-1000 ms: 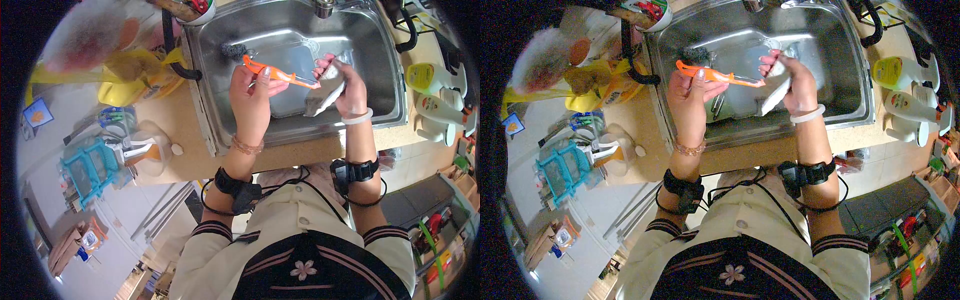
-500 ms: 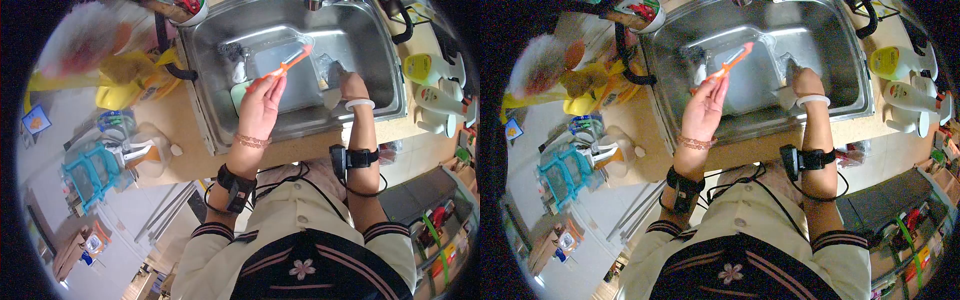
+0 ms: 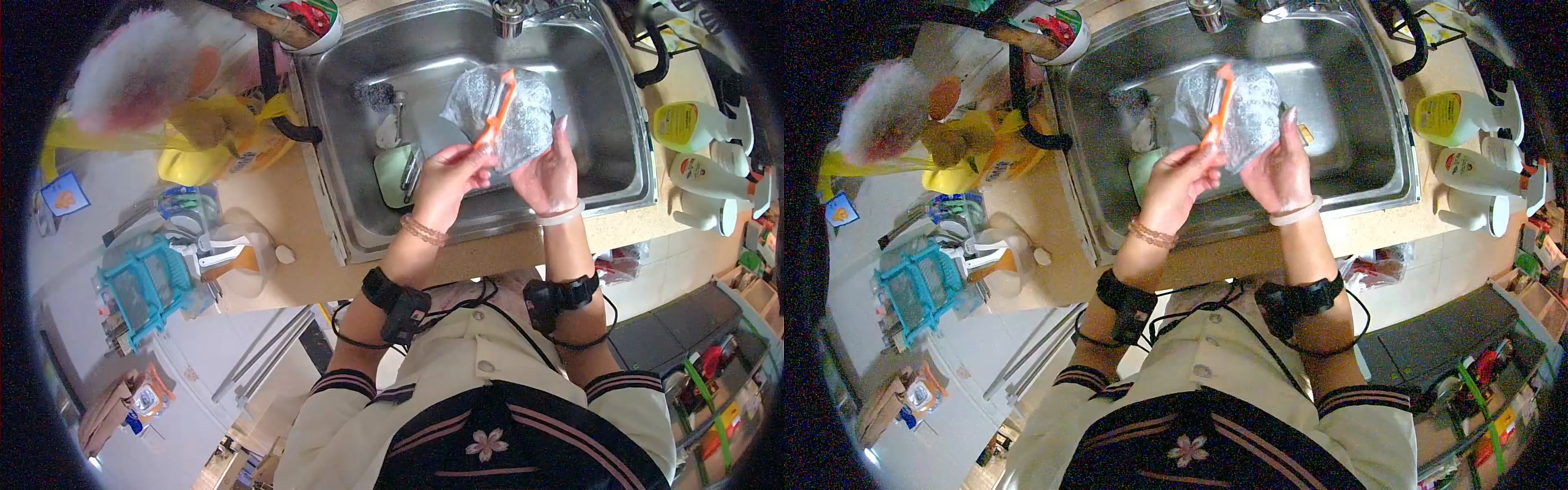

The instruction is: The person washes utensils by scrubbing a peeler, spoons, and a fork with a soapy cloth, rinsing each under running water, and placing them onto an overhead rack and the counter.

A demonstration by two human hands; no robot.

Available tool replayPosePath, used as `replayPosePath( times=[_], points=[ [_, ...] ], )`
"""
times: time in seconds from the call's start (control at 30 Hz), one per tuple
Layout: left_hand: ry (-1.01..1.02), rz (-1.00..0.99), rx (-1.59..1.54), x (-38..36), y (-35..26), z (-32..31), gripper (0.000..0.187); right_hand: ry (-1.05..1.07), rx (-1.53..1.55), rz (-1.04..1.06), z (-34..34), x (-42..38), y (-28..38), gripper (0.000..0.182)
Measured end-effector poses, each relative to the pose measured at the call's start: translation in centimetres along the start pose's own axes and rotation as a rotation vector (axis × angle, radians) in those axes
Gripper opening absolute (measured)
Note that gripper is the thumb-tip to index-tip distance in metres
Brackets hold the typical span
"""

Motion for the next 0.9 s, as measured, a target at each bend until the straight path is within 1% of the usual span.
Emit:
replayPosePath(
  times=[0.07, 0.1, 0.2, 0.23, 0.33, 0.37, 0.47, 0.5, 0.53, 0.6, 0.67, 0.7, 0.73, 0.8, 0.83, 0.9],
  points=[
    [0.081, -0.029, 0.186, -0.1, -0.1, -0.1, 0.017, 0.112, 0.071, -0.054, 0.0, 0.1, -0.3, 0.058],
    [0.069, -0.105, 0.303, -0.1, -0.6, -0.1, 0.018, 0.135, 0.076, -0.079, -1.1, -0.1, -0.3, 0.056],
    [0.070, -0.275, 0.379, 0.1, -0.9, -0.2, 0.022, 0.051, 0.229, -0.081, -0.5, 0.1, -0.9, 0.054],
    [0.042, -0.254, 0.550, 0.2, -0.7, -0.2, 0.024, -0.075, 0.150, -0.030, 0.3, 0.6, -1.2, 0.048],
    [-0.050, -0.392, 1.010, -0.5, -0.9, -1.2, 0.022, -0.232, -0.258, 0.028, 1.7, 1.3, -2.1, 0.038],
    [-0.004, -0.304, 1.043, -0.8, -0.8, -1.5, 0.021, -0.232, -0.220, 0.154, 2.0, 2.0, -1.9, 0.020],
    [0.088, -0.257, 1.112, 0.0, -0.3, -0.6, 0.021, -0.277, -0.336, 0.183, 3.2, 1.9, -2.4, 0.017],
    [0.056, -0.243, 1.116, 0.0, -0.9, -0.4, 0.020, -0.226, -0.602, 0.271, 1.9, 1.4, -2.6, 0.016],
    [0.063, -0.428, 1.024, 0.6, -0.8, 0.1, 0.021, -0.246, -0.622, 0.277, 1.2, 1.6, -2.9, 0.018],
    [-0.013, -0.444, 0.933, 0.6, -0.1, 0.6, 0.021, -0.285, -0.656, 0.295, 0.1, 2.0, -3.5, 0.022],
    [0.049, -0.261, 0.934, -0.1, 0.6, 0.3, 0.019, -0.370, -1.101, 0.281, 2.5, 3.3, -2.0, 0.024],
    [0.092, -0.264, 0.952, -1.2, -0.7, -1.0, 0.019, -0.366, -0.980, 0.251, 2.3, 3.5, -1.8, 0.026],
    [0.044, -0.349, 1.000, -1.1, -1.1, -0.7, 0.020, -0.366, -0.860, 0.223, 2.1, 3.6, -1.6, 0.028],
    [-0.056, -0.524, 1.094, -0.6, -2.1, -0.5, 0.022, -0.419, -1.261, 0.416, 0.3, 2.4, -3.1, 0.031],
    [-0.085, -0.468, 1.164, -1.2, -2.5, -0.8, 0.023, -0.364, -1.079, 0.517, 0.9, 3.0, -3.8, 0.031],
    [-0.007, -0.361, 1.135, -1.7, -1.8, -1.2, 0.020, -0.435, -1.248, 0.281, 2.6, 5.0, -1.1, 0.030]
  ],
)
Point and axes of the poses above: each hand's wrist, its own x-axis towards the middle knuckle, its own z-axis out of the back of the hand, y = z × x, the point moved 4 cm from there along x, towards the middle knuckle, and after that the axes turned 1 degree about -x, right-handed, at the moved point
